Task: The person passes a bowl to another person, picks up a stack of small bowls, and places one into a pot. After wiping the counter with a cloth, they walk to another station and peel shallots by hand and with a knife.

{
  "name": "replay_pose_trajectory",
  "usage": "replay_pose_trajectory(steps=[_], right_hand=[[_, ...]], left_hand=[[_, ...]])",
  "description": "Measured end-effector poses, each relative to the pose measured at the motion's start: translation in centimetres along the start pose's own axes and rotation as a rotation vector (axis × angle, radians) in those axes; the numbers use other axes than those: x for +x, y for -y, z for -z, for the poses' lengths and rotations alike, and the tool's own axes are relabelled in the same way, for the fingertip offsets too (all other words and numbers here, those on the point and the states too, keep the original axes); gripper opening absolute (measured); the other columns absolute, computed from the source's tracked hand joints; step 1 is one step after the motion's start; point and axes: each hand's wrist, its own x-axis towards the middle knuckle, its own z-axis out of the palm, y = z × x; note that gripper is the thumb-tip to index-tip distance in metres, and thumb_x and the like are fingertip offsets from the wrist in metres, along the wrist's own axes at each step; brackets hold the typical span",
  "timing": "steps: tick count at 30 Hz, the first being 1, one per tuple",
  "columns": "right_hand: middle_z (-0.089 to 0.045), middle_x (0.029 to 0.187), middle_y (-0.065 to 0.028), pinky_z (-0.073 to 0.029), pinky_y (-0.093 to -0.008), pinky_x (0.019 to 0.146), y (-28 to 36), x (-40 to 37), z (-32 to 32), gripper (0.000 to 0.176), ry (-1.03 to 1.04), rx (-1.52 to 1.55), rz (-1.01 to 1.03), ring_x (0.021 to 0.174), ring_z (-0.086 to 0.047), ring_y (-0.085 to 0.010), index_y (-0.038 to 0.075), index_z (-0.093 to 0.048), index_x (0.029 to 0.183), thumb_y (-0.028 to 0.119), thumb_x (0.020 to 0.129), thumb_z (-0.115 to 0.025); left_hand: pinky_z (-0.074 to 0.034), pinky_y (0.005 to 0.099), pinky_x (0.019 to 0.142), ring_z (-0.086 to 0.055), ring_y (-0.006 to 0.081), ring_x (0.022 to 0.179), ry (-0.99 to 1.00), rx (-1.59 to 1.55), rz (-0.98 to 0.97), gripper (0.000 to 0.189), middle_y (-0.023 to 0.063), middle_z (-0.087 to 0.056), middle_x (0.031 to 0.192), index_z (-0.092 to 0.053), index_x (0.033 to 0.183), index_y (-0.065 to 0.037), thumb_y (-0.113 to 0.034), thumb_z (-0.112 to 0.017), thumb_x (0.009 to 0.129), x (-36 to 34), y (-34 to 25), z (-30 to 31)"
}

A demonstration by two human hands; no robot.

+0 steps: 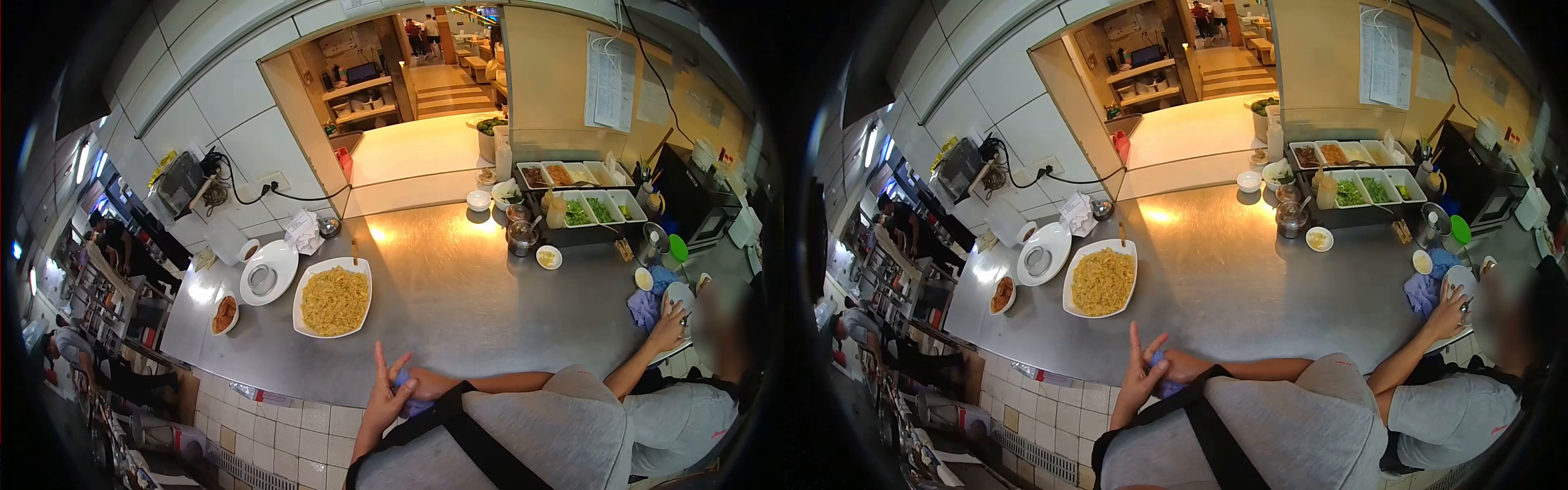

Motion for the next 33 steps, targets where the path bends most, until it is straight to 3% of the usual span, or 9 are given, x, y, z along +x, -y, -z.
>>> replay_pose_trajectory(steps=[3, 9, 12, 15, 18, 20, 24, 27, 33], right_hand=[[-0.063, 0.083, -0.0023, -0.048, -0.0271, 0.066, 3.0, -0.9, 0.0, 0.026, -0.206, -0.358, -0.098, 0.075, -0.059, -0.0119, 0.003, -0.063, 0.1, 0.026, 0.092, -0.054], [-0.066, 0.086, -0.0035, -0.049, -0.0318, 0.069, 1.2, 0.7, 1.2, 0.036, -0.002, 0.712, -0.058, 0.075, -0.061, -0.0177, 0.002, -0.065, 0.102, 0.034, 0.093, -0.052], [-0.067, 0.09, -0.0084, -0.049, -0.0359, 0.069, -0.9, 1.3, -0.2, 0.036, 0.129, 0.089, 0.314, 0.077, -0.062, -0.0234, 0.002, -0.063, 0.103, 0.034, 0.091, -0.054], [-0.065, 0.097, -0.0148, -0.049, -0.0361, 0.072, -2.0, 2.4, 1.2, 0.042, 0.124, -0.435, 0.106, 0.084, -0.063, -0.0271, 0.003, -0.058, 0.111, 0.038, 0.088, -0.058], [-0.063, 0.103, -0.0199, -0.049, -0.0343, 0.075, 6.7, -0.2, 1.1, 0.047, 0.058, -0.651, -0.222, 0.087, -0.063, -0.0296, 0.006, -0.057, 0.114, 0.043, 0.085, -0.058], [-0.061, 0.108, -0.0188, -0.046, -0.0373, 0.082, 7.5, -0.6, 0.8, 0.048, -0.126, -0.428, 0.155, 0.094, -0.061, -0.0316, 0.007, -0.059, 0.113, 0.046, 0.085, -0.058], [-0.056, 0.122, -0.0133, -0.037, -0.045, 0.099, 9.5, -0.3, -0.2, 0.049, -0.148, -0.738, 0.927, 0.111, -0.052, -0.0343, 0.013, -0.058, 0.12, 0.048, 0.085, -0.056], [-0.053, 0.126, -0.0125, -0.03, -0.0502, 0.102, 6.2, 1.5, -3.2, 0.045, 0.117, -1.028, 1.052, 0.116, -0.046, -0.0365, 0.013, -0.06, 0.118, 0.044, 0.086, -0.056], [-0.06, 0.108, -0.0107, -0.041, -0.0409, 0.094, 3.6, 2.9, -0.2, 0.026, -0.182, -0.878, 0.868, 0.096, -0.056, -0.0318, 0.011, -0.064, 0.106, 0.027, 0.09, -0.051]], left_hand=[[-0.042, 0.0305, 0.091, -0.051, 0.0208, 0.11, -0.172, -0.056, -0.026, 0.089, 0.0196, -0.034, 0.142, 0.009, 0.147, -0.016, -0.011, -0.058, 0.088, 0.1, -0.8, -0.7], [-0.038, 0.0359, 0.098, -0.045, 0.0287, 0.122, -0.279, -0.149, -0.289, 0.082, 0.0182, -0.013, 0.151, 0.002, 0.147, -0.006, -0.017, -0.055, 0.09, 0.0, -2.5, -0.8], [-0.038, 0.0347, 0.098, -0.044, 0.0281, 0.124, -0.084, -0.153, -0.24, 0.076, 0.0159, -0.013, 0.151, -0.002, 0.147, -0.003, -0.018, -0.052, 0.091, 0.2, -1.4, -1.0], [-0.037, 0.0356, 0.099, -0.044, 0.0278, 0.124, -0.201, -0.145, -0.197, 0.073, 0.0142, -0.014, 0.151, -0.007, 0.147, -0.004, -0.02, -0.051, 0.092, 0.3, 0.0, -0.8], [-0.036, 0.0371, 0.099, -0.045, 0.0267, 0.121, -0.427, -0.25, -0.157, 0.066, 0.013, -0.02, 0.148, -0.015, 0.146, -0.008, -0.028, -0.049, 0.093, 0.6, 1.0, -0.2], [-0.036, 0.0384, 0.099, -0.047, 0.0257, 0.118, -0.662, -0.375, -0.021, 0.06, 0.0114, -0.026, 0.145, -0.023, 0.143, -0.011, -0.035, -0.046, 0.095, 0.6, 0.5, 0.7], [-0.037, 0.0422, 0.099, -0.047, 0.0244, 0.117, -0.398, -1.096, 0.139, 0.053, 0.0087, -0.034, 0.14, -0.032, 0.137, -0.015, -0.047, -0.039, 0.095, 0.5, 5.4, 3.1], [-0.036, 0.044, 0.1, -0.045, 0.0255, 0.119, -0.18, -1.33, 0.237, 0.055, 0.0088, -0.035, 0.14, -0.032, 0.137, -0.014, -0.049, -0.037, 0.095, 0.8, 6.5, 1.6], [-0.035, 0.0476, 0.101, -0.042, 0.0277, 0.123, 0.034, -1.294, 0.27, 0.057, 0.0089, -0.038, 0.139, -0.032, 0.137, -0.013, -0.052, -0.034, 0.095, 0.6, 5.4, -0.8]])
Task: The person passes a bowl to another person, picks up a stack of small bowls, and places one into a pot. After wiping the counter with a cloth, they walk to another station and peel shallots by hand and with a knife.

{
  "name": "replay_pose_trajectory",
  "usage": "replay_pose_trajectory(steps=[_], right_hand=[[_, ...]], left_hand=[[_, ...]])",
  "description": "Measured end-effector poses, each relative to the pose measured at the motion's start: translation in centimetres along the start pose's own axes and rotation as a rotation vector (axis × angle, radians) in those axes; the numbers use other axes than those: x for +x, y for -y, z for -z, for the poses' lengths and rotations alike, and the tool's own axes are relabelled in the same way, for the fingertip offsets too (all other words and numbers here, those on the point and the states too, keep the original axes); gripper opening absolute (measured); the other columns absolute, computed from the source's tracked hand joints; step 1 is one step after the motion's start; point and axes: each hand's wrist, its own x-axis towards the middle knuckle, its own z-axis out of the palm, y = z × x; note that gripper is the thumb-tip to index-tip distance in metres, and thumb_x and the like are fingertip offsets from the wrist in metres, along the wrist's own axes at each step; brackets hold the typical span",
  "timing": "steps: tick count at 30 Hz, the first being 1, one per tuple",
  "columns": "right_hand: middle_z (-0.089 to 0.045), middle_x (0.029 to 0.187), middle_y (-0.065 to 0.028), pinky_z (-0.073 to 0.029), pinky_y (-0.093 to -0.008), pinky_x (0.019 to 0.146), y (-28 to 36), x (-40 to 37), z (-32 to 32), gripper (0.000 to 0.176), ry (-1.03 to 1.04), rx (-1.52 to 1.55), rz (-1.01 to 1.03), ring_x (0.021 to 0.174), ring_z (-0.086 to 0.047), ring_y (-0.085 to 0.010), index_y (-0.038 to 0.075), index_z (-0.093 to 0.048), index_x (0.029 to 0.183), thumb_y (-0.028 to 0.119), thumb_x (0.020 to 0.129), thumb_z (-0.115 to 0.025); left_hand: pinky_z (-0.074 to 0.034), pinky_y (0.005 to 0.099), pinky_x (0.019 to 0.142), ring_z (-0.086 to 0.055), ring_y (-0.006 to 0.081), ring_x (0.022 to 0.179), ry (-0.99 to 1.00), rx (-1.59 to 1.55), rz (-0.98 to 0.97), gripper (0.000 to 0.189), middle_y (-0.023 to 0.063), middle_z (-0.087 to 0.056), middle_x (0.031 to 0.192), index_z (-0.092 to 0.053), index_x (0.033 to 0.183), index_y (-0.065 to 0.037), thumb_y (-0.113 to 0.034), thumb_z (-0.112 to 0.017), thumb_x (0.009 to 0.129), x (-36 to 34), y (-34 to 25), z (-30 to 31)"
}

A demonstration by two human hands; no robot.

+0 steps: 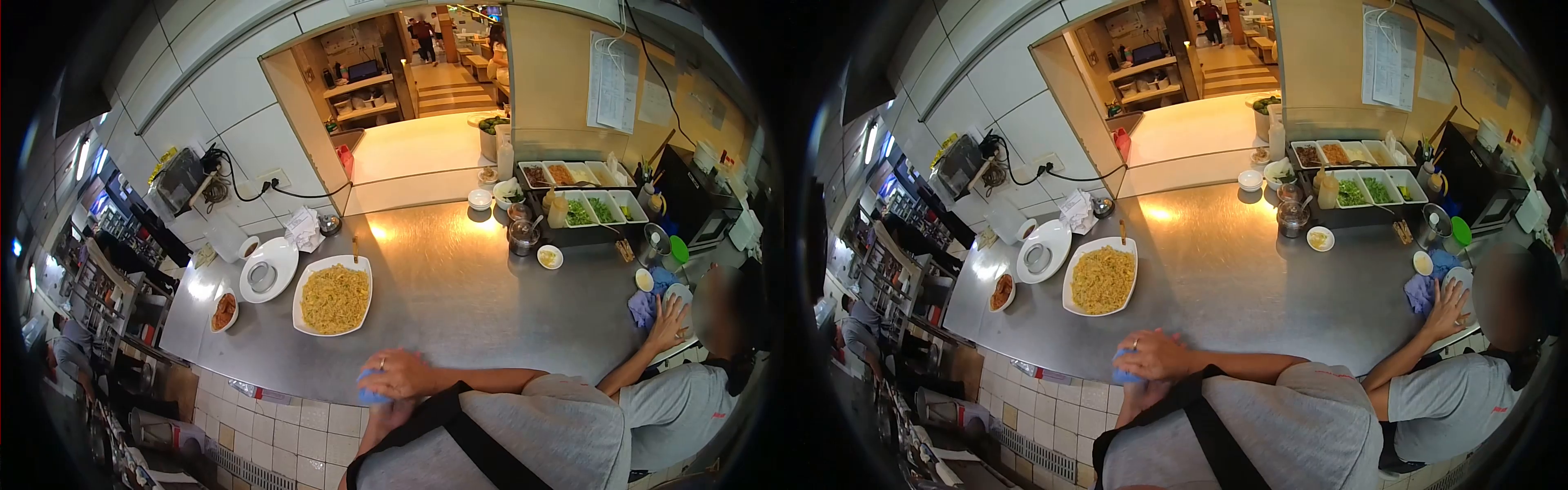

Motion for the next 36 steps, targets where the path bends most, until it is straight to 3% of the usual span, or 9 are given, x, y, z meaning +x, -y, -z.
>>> replay_pose_trajectory(steps=[6, 9, 12, 17, 21, 24, 30, 33, 36], right_hand=[[-0.06, 0.11, -0.0129, -0.043, -0.0387, 0.093, -6.2, -0.6, 0.9, 0.028, -0.231, 0.775, -0.884, 0.101, -0.057, -0.0331, 0.006, -0.061, 0.11, 0.015, 0.086, -0.052], [-0.059, 0.115, -0.0154, -0.045, -0.0367, 0.091, -2.8, -0.4, 1.1, 0.035, 0.055, 0.733, -0.241, 0.104, -0.058, -0.0318, 0.004, -0.057, 0.117, 0.017, 0.084, -0.054], [-0.058, 0.116, -0.0166, -0.046, -0.0369, 0.088, 0.2, 0.2, 3.3, 0.043, 0.409, 0.308, -0.032, 0.102, -0.058, -0.0327, 0.006, -0.053, 0.123, 0.016, 0.082, -0.057], [-0.06, 0.11, -0.0154, -0.046, -0.0387, 0.086, 0.0, -0.8, 3.6, 0.041, 0.434, 0.367, -0.255, 0.101, -0.058, -0.0328, 0.008, -0.058, 0.118, 0.01, 0.077, -0.061], [-0.061, 0.109, -0.0127, -0.047, -0.0372, 0.084, -1.4, -1.4, 3.3, 0.033, 0.366, 0.519, -0.247, 0.097, -0.06, -0.0299, 0.006, -0.061, 0.112, 0.009, 0.08, -0.061], [-0.062, 0.109, -0.0107, -0.047, -0.035, 0.086, -3.6, -2.3, 4.3, 0.031, 0.27, 0.594, -0.475, 0.096, -0.061, -0.0239, 0.004, -0.06, 0.114, 0.011, 0.083, -0.061], [-0.064, 0.102, -0.0109, -0.047, -0.031, 0.084, -2.9, -1.7, 7.7, 0.031, -0.181, 1.628, -0.956, 0.094, -0.059, -0.0148, 0.002, -0.06, 0.109, 0.024, 0.088, -0.063], [-0.064, 0.101, -0.0101, -0.048, -0.0328, 0.079, -3.3, -4.5, 2.0, 0.03, 0.444, 0.939, -0.782, 0.092, -0.061, -0.0185, 0.002, -0.06, 0.106, 0.028, 0.09, -0.059], [-0.064, 0.093, -0.0081, -0.048, -0.0342, 0.076, -2.2, -4.1, 2.1, 0.029, 0.441, 0.611, -0.716, 0.087, -0.061, -0.019, 0.002, -0.06, 0.103, 0.029, 0.09, -0.058]], left_hand=[[-0.034, 0.0487, 0.104, -0.041, 0.0306, 0.126, -0.03, 0.469, 0.039, 0.069, 0.0108, -0.037, 0.14, -0.026, 0.14, -0.01, -0.059, -0.033, 0.092, -1.4, -0.6, -2.8], [-0.035, 0.0465, 0.104, -0.042, 0.0299, 0.125, 0.017, 0.432, 0.073, 0.074, 0.0112, -0.037, 0.14, -0.026, 0.14, -0.009, -0.063, -0.034, 0.09, -1.8, -0.8, -0.3], [-0.037, 0.0441, 0.103, -0.045, 0.0294, 0.123, -0.014, 0.315, 0.014, 0.076, 0.0123, -0.042, 0.135, -0.029, 0.137, -0.006, -0.063, -0.04, 0.088, -2.0, -0.4, 0.4], [-0.042, 0.0417, 0.099, -0.05, 0.0285, 0.117, -0.05, 0.489, -0.015, 0.072, 0.0156, -0.049, 0.126, -0.036, 0.132, -0.002, -0.055, -0.054, 0.086, -2.6, -0.4, -1.6], [-0.043, 0.0416, 0.097, -0.054, 0.0286, 0.112, -0.111, 0.43, 0.048, 0.07, 0.0175, -0.05, 0.124, -0.035, 0.132, 0.0, -0.049, -0.056, 0.087, -2.6, -0.1, -3.3], [-0.045, 0.0416, 0.094, -0.056, 0.0292, 0.109, -0.055, 0.474, -0.013, 0.073, 0.0198, -0.052, 0.122, -0.03, 0.136, 0.0, -0.049, -0.053, 0.088, -2.4, -0.1, -3.7], [-0.047, 0.0444, 0.09, -0.054, 0.0295, 0.112, 0.073, 0.678, -0.143, 0.075, 0.0207, -0.051, 0.123, -0.006, 0.148, -0.017, -0.051, -0.042, 0.093, -3.2, -2.1, -4.1], [-0.044, 0.0402, 0.093, -0.049, 0.0269, 0.117, 0.053, 0.895, -0.1, 0.072, 0.0211, -0.044, 0.13, -0.004, 0.148, -0.015, -0.049, -0.039, 0.095, -2.4, -2.0, -3.8], [-0.046, 0.0368, 0.088, -0.048, 0.025, 0.116, -0.049, 1.186, -0.243, 0.071, 0.0203, -0.04, 0.133, 0.003, 0.148, -0.016, -0.045, -0.037, 0.097, -1.4, -1.4, -3.0]])
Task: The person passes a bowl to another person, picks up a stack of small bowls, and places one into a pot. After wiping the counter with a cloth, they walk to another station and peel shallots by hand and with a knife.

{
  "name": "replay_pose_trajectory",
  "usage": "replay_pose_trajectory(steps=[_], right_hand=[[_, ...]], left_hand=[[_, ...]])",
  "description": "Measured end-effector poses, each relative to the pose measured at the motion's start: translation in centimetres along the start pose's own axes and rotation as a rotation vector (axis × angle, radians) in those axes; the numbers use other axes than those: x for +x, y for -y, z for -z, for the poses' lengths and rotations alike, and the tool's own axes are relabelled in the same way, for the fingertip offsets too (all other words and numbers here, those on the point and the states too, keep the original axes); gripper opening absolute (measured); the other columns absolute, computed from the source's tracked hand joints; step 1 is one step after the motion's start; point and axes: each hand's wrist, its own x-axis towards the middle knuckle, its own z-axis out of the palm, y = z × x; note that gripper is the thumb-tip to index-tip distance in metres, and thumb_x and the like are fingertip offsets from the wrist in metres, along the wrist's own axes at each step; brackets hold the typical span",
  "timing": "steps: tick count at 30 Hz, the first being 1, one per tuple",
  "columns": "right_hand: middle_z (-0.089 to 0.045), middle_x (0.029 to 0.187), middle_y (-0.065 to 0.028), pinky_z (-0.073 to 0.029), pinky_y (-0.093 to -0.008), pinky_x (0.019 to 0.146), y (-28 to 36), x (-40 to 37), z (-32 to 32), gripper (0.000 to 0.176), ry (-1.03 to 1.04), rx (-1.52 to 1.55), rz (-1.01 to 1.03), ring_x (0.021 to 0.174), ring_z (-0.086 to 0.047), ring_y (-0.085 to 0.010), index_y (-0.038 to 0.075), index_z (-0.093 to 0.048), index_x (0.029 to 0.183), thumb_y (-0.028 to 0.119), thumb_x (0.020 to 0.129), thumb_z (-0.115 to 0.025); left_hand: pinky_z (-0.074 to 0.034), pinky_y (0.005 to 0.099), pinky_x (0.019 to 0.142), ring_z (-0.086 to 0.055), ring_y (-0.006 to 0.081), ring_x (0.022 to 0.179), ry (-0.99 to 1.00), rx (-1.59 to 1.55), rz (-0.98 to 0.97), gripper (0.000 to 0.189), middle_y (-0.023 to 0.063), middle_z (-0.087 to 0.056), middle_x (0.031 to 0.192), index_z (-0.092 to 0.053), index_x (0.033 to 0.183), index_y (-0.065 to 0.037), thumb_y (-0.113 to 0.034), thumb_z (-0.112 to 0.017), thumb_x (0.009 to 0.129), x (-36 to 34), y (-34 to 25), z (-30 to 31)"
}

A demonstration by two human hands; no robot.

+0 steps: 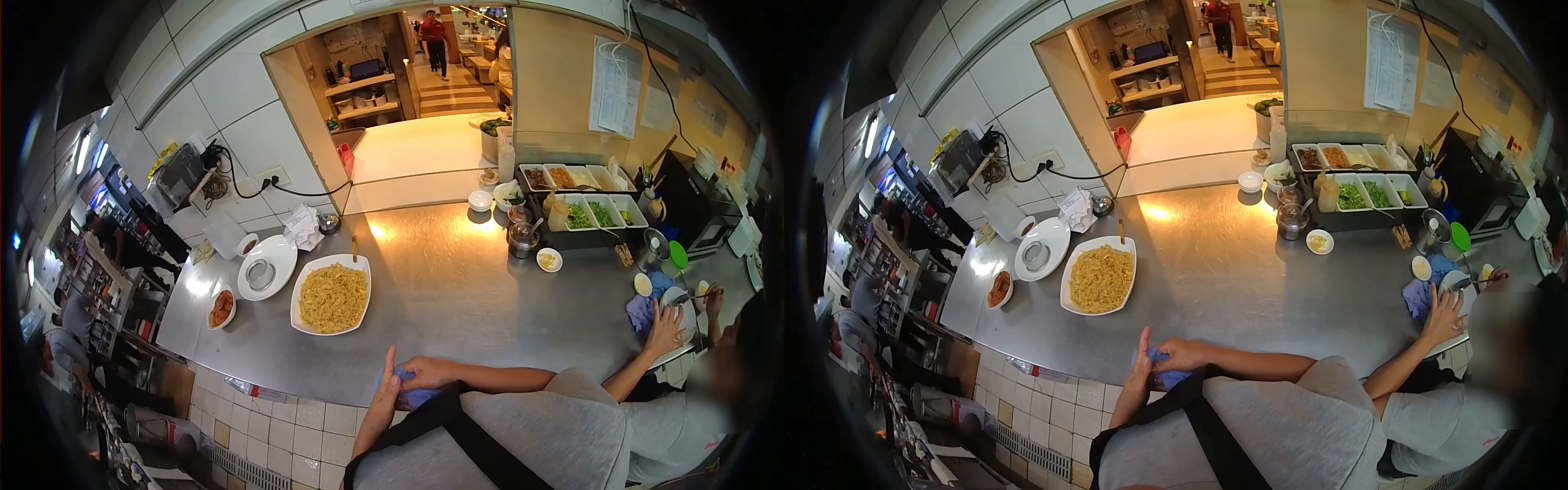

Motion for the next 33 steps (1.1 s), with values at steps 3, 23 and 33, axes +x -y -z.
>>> replay_pose_trajectory(steps=[3, 23, 33], right_hand=[[-0.065, 0.091, -0.0075, -0.048, -0.0335, 0.075, 0.6, -0.4, -0.7, 0.028, -0.232, -0.345, 0.15, 0.086, -0.061, -0.0182, 0.002, -0.061, 0.101, 0.028, 0.09, -0.059], [-0.065, 0.1, -0.0097, -0.049, -0.0323, 0.074, 2.8, -0.2, -1.4, 0.036, -0.318, -0.193, 0.101, 0.085, -0.063, -0.0206, -0.001, -0.061, 0.104, 0.031, 0.088, -0.06], [-0.061, 0.107, -0.0041, -0.05, -0.0243, 0.076, 6.0, 0.6, -2.6, 0.043, -0.342, 0.522, 0.526, 0.089, -0.06, -0.0113, 0.008, -0.051, 0.125, 0.04, 0.096, -0.044]], left_hand=[[-0.049, 0.0332, 0.083, -0.05, 0.0233, 0.111, -0.102, -0.154, 0.026, 0.069, 0.019, -0.041, 0.13, 0.005, 0.148, -0.016, -0.039, -0.037, 0.098, -0.1, 0.9, -0.7], [-0.028, 0.0357, 0.104, -0.04, 0.026, 0.123, -0.293, 0.099, -0.265, 0.078, 0.0216, -0.035, 0.14, 0.007, 0.146, -0.004, -0.019, -0.049, 0.093, -0.6, -2.0, -1.6], [-0.014, 0.0612, 0.104, -0.027, 0.0441, 0.132, -0.436, 1.235, -0.6, 0.072, 0.0251, -0.031, 0.142, -0.037, 0.136, -0.006, -0.059, -0.044, 0.087, 0.6, -1.1, -0.9]])
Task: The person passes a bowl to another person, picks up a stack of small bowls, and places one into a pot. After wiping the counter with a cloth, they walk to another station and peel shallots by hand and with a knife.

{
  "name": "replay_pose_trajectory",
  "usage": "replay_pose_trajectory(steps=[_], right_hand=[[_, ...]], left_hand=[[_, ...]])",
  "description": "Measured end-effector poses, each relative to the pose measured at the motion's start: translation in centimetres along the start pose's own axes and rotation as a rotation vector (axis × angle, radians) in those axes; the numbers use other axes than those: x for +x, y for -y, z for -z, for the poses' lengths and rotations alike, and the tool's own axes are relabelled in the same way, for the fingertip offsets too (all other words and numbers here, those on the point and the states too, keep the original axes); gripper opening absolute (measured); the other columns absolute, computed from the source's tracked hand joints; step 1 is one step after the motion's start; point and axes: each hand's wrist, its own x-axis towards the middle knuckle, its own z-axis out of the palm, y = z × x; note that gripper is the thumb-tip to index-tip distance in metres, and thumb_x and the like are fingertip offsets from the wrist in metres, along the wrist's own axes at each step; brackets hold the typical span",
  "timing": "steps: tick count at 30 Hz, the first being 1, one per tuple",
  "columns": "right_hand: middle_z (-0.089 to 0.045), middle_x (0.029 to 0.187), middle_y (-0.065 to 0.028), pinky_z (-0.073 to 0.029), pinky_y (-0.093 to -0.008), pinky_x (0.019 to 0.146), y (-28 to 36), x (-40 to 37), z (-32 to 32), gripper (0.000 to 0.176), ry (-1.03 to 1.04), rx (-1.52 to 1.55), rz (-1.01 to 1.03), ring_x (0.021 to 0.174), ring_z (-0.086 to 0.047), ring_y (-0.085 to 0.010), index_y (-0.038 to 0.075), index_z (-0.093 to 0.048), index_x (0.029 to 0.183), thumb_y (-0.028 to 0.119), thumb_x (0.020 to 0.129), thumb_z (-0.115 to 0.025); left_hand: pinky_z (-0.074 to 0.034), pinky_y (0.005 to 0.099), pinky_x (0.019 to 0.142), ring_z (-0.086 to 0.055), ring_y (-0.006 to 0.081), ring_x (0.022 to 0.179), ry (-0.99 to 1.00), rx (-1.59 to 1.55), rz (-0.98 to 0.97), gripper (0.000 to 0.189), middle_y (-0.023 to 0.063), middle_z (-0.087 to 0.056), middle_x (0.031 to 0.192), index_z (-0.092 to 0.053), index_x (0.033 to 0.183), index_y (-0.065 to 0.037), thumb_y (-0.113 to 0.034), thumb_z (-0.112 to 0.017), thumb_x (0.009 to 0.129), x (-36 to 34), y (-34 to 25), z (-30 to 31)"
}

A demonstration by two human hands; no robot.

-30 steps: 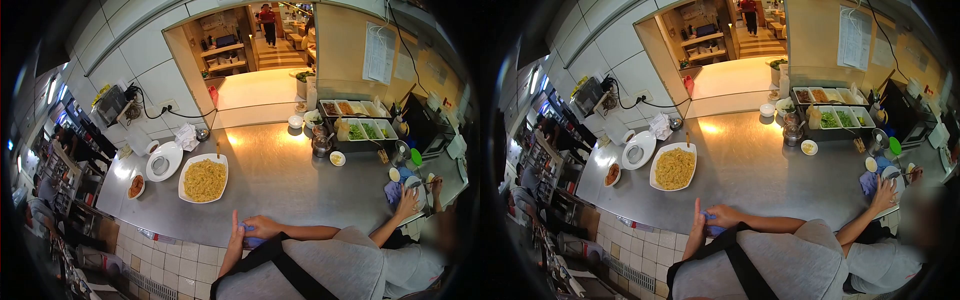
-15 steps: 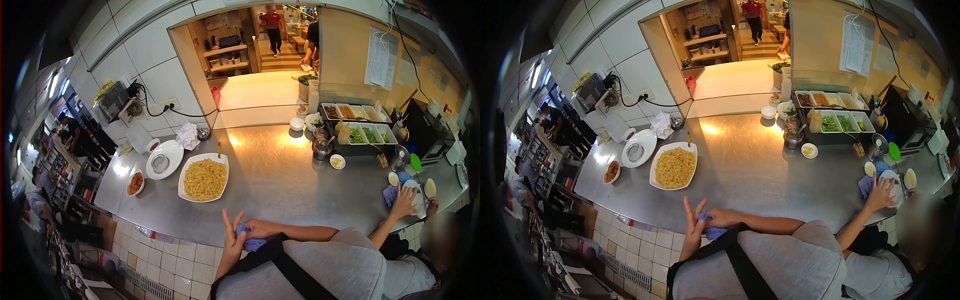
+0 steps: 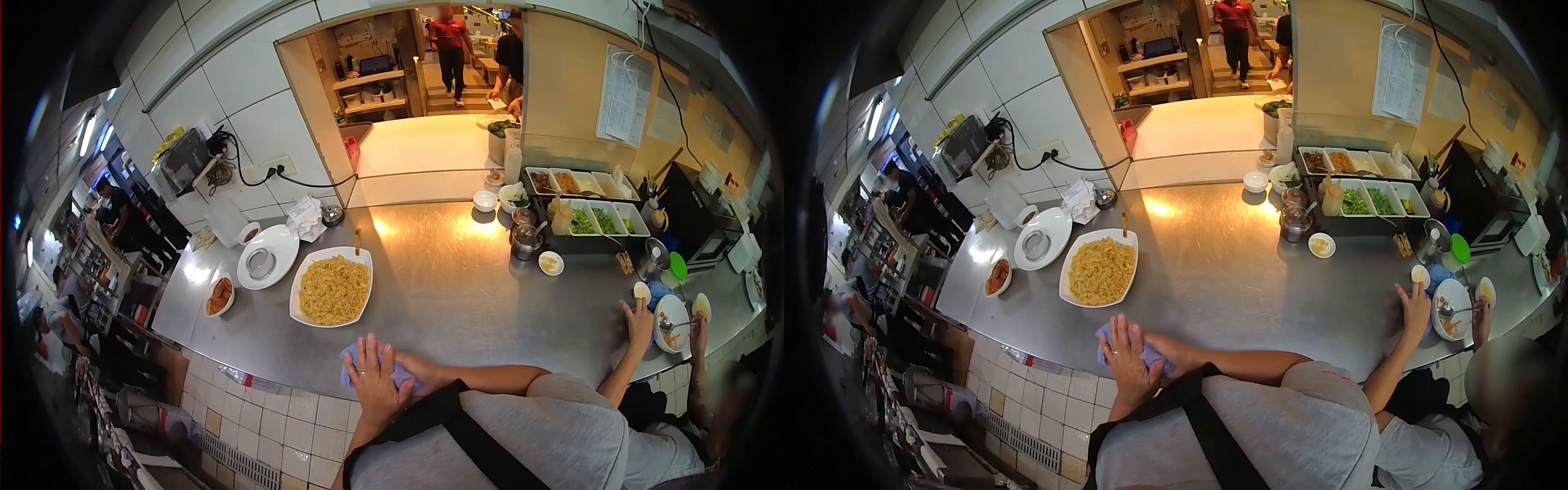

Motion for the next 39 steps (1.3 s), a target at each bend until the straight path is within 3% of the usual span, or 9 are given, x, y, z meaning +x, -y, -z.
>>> replay_pose_trajectory(steps=[1, 3, 12, 16, 21, 24, 32, 35, 39], right_hand=[[-0.061, 0.108, -0.0041, -0.049, -0.0238, 0.076, 0.0, -0.2, -0.4, 0.044, 0.023, -0.015, -0.008, 0.088, -0.06, -0.0106, 0.008, -0.05, 0.125, 0.04, 0.096, -0.043], [-0.06, 0.107, -0.004, -0.049, -0.0241, 0.077, -2.8, -0.5, 1.0, 0.044, -0.016, 0.596, -0.686, 0.087, -0.059, -0.0104, 0.007, -0.05, 0.125, 0.04, 0.096, -0.043], [-0.061, 0.102, -0.0037, -0.048, -0.0242, 0.078, -2.7, -1.8, 3.6, 0.032, 0.002, 0.388, -0.74, 0.089, -0.058, -0.009, 0.004, -0.055, 0.117, 0.023, 0.092, -0.057], [-0.061, 0.107, -0.0071, -0.048, -0.0264, 0.08, 0.3, -1.3, 3.6, 0.046, -0.052, -0.014, -0.352, 0.092, -0.059, -0.0118, 0.0, -0.044, 0.129, 0.025, 0.092, -0.056], [-0.061, 0.106, -0.0161, -0.049, -0.0377, 0.081, -3.0, -0.7, 2.1, 0.064, 0.126, -1.239, 0.436, 0.093, -0.062, -0.0302, 0.004, -0.029, 0.14, 0.024, 0.087, -0.059], [-0.053, 0.12, -0.0209, -0.046, -0.0392, 0.086, 0.5, -1.2, 1.5, 0.062, 0.324, -0.917, -0.224, 0.103, -0.056, -0.0363, 0.005, -0.035, 0.137, 0.033, 0.087, -0.058], [-0.063, 0.105, -0.0149, -0.048, -0.0334, 0.083, -3.6, -1.3, 4.8, 0.052, 0.618, -0.278, -0.501, 0.094, -0.062, -0.0281, -0.001, -0.047, 0.125, 0.026, 0.085, -0.064], [-0.063, 0.105, -0.0122, -0.047, -0.0317, 0.086, -5.0, -1.4, 7.2, 0.051, 0.557, 0.086, -0.735, 0.095, -0.061, -0.0251, -0.003, -0.048, 0.124, 0.028, 0.086, -0.064], [-0.062, 0.103, -0.0102, -0.046, -0.0297, 0.089, -3.0, -0.4, 7.8, 0.048, 0.201, 0.55, -0.82, 0.098, -0.059, -0.0192, -0.003, -0.051, 0.121, 0.031, 0.089, -0.061]], left_hand=[[-0.012, 0.0631, 0.103, -0.026, 0.0435, 0.133, -0.006, 0.013, -0.016, 0.074, 0.0242, -0.03, 0.143, -0.037, 0.136, -0.008, -0.062, -0.042, 0.086, -0.4, 0.6, 0.0], [-0.011, 0.0644, 0.103, -0.026, 0.0429, 0.133, -0.027, 0.019, -0.019, 0.077, 0.0225, -0.03, 0.144, -0.038, 0.136, -0.01, -0.067, -0.04, 0.084, -0.7, 1.3, 0.1], [-0.024, 0.056, 0.103, -0.034, 0.0403, 0.129, -0.023, -0.415, 0.321, 0.086, 0.0228, -0.03, 0.144, -0.022, 0.143, -0.012, -0.07, -0.041, 0.082, -1.6, 3.0, 0.2], [-0.037, 0.0474, 0.099, -0.039, 0.0362, 0.126, 0.163, -1.176, 0.915, 0.091, 0.0208, -0.023, 0.146, 0.004, 0.147, -0.016, -0.068, -0.037, 0.086, -2.3, 3.5, 0.9], [-0.044, 0.0404, 0.093, -0.046, 0.0369, 0.119, 0.173, -1.449, 0.81, 0.083, 0.022, -0.03, 0.142, 0.016, 0.145, -0.024, -0.062, -0.033, 0.091, -1.8, 0.4, 1.5], [-0.045, 0.0387, 0.092, -0.05, 0.0359, 0.116, 0.322, -1.279, 0.743, 0.077, 0.0206, -0.044, 0.132, 0.011, 0.147, -0.026, -0.054, -0.037, 0.093, -3.0, 2.1, 1.0], [-0.05, 0.0395, 0.074, -0.066, 0.0362, 0.081, 0.916, -0.67, 0.51, 0.07, 0.0196, -0.062, 0.108, -0.013, 0.148, -0.023, -0.03, -0.054, 0.091, -0.2, 0.6, 5.7], [-0.052, 0.0389, 0.066, -0.066, 0.0339, 0.07, 0.861, -0.508, 0.342, 0.069, 0.0168, -0.063, 0.11, -0.019, 0.146, -0.02, -0.03, -0.056, 0.089, -0.2, 0.3, 6.0], [-0.053, 0.037, 0.068, -0.066, 0.0341, 0.072, 0.39, -0.73, 0.523, 0.086, 0.0192, -0.058, 0.12, -0.01, 0.147, -0.011, -0.036, -0.062, 0.084, -0.1, 0.3, 6.5]])
